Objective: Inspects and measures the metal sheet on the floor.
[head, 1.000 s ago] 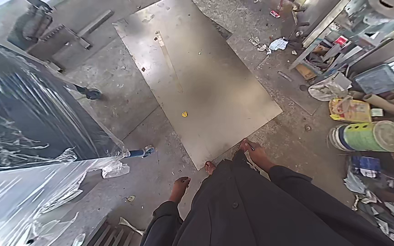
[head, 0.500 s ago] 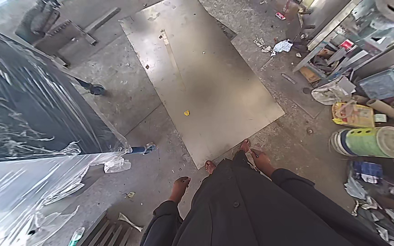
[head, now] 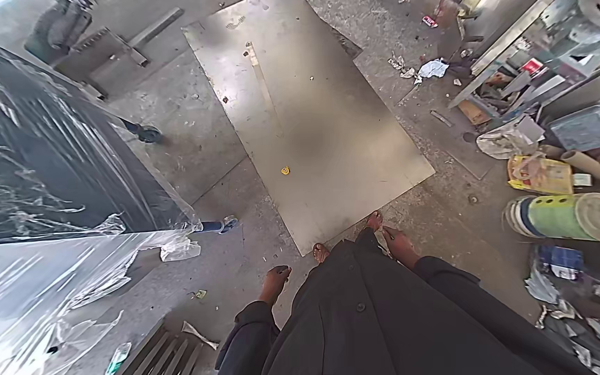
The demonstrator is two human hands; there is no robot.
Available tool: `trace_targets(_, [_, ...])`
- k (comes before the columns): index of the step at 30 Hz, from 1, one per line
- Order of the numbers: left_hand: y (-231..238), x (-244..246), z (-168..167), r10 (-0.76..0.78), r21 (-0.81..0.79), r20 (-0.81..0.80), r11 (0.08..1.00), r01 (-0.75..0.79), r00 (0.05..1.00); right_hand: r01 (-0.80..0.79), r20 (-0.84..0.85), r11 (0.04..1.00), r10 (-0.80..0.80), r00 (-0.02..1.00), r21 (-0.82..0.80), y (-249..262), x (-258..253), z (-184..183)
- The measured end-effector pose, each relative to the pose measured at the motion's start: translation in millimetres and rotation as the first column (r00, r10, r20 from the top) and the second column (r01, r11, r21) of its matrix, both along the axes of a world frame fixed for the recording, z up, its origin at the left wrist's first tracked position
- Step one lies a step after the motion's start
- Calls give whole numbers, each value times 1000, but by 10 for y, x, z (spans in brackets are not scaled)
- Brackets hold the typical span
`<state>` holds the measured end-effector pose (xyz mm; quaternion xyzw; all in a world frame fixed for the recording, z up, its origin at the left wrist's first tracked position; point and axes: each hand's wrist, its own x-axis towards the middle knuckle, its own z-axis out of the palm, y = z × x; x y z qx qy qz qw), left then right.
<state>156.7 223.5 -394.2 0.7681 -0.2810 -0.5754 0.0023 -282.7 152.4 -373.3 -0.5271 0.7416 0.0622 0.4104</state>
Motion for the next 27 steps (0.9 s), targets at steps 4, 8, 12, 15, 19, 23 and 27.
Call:
trace_targets(4, [-7,2,19,-15,0,4,1000,15,1000,-20,-5,1000,20,1000,-1,-18,-15,-13])
trace_targets(8, [3,-7,36,-18,-3,2,1000,18,1000,-10,-52,1000,10,999,6,-34,-8,7])
trace_targets(12, [35,-7,27,-33,-11,-1,999,33,999,4,-64,998,-8,998,-61,-16,-26,12])
trace_targets(15, [55,-17,30,-22,-9,1,1000,22,1000,-6,-60,999,3,998,-48,-20,-54,19])
trace_targets(19, [50,-39,61,-9,-21,-6,1000,9,1000,-12,-62,1000,10,998,-23,12,-78,7])
trace_targets(23, [41,-53,94,-21,-23,-3,1000,21,1000,-16,-56,1000,16,998,6,48,-97,-18])
trace_targets(27, [30,-66,99,-15,-18,-4,1000,15,1000,-12,-51,1000,13,999,11,63,-119,-15])
